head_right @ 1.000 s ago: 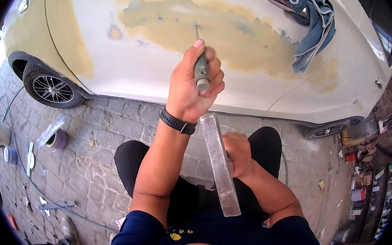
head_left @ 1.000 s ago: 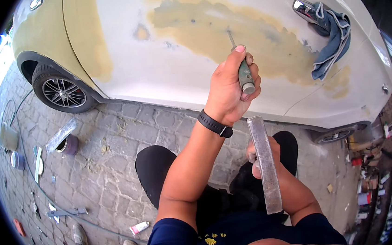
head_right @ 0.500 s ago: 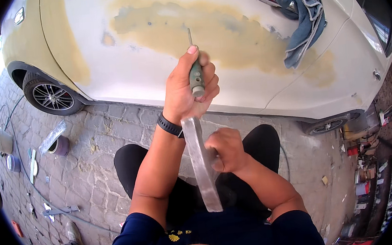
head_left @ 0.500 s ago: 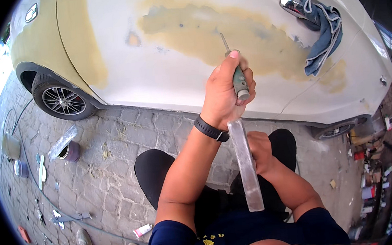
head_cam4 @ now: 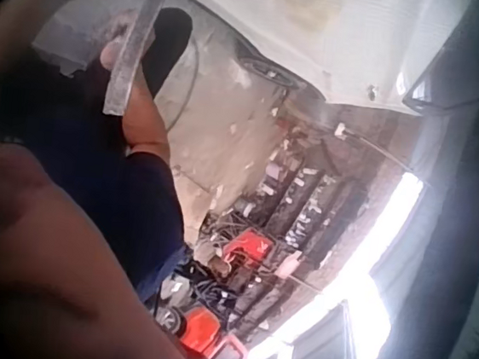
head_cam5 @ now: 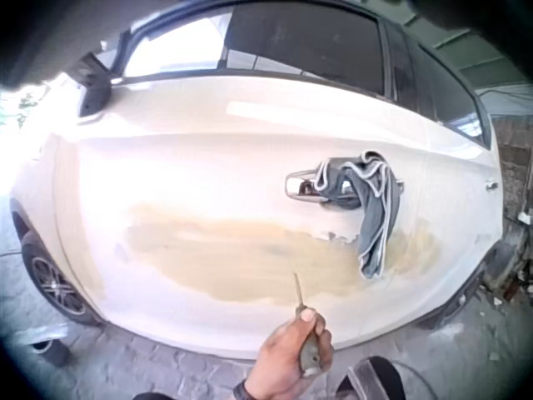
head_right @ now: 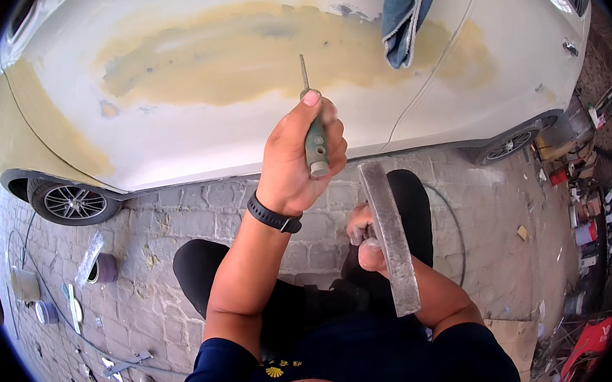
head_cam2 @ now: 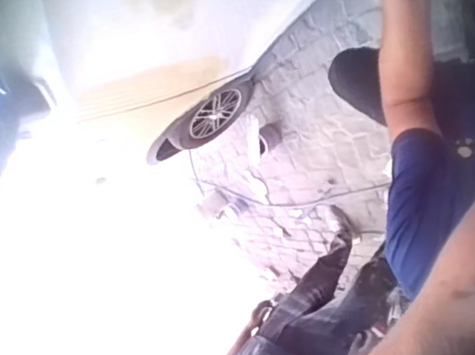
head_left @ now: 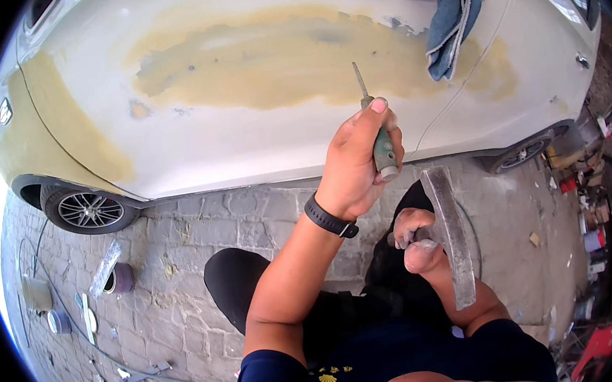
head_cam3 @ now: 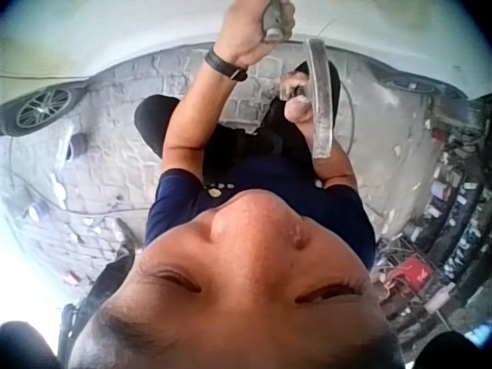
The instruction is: The person uses a hammer and a metal bar to tap and flatten a dent on the side of a white car. They repeatedly wipe the area with a cloth to inspect the surface and remove debris. The person also uses a screwdriver to probe the panel while working on the dent.
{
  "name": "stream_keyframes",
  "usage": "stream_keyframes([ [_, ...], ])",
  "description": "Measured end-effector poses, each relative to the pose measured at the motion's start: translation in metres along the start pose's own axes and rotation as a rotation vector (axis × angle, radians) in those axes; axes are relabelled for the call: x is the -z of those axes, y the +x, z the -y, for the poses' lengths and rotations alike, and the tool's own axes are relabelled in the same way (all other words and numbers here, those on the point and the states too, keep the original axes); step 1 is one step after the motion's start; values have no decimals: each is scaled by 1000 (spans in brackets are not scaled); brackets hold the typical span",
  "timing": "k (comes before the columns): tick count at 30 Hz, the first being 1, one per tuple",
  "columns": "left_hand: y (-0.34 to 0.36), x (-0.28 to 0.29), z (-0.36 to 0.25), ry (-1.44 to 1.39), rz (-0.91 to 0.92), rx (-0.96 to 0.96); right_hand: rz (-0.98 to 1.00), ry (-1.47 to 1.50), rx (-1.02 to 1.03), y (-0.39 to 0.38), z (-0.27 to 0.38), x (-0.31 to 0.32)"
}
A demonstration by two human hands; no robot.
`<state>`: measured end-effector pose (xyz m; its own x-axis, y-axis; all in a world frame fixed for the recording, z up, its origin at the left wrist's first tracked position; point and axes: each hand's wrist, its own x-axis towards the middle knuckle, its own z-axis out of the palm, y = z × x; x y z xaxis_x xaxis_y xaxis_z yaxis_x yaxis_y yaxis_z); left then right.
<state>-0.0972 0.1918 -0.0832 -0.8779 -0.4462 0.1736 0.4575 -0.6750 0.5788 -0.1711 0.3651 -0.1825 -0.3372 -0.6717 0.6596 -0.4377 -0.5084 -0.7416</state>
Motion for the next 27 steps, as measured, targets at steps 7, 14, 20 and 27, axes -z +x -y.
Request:
stream_keyframes([
  [7, 25, -3, 26, 69, 36, 35, -49, 10, -41, -12, -7, 28],
  [14, 41, -16, 43, 123, 22, 63, -93, 58, -35, -12, -12, 44],
  [20, 58, -25, 56, 129, 34, 48, -107, 88, -25, -9, -16, 56],
  [27, 68, -29, 60, 109, 13, 39, -131, 140, 6, -8, -14, 67],
])
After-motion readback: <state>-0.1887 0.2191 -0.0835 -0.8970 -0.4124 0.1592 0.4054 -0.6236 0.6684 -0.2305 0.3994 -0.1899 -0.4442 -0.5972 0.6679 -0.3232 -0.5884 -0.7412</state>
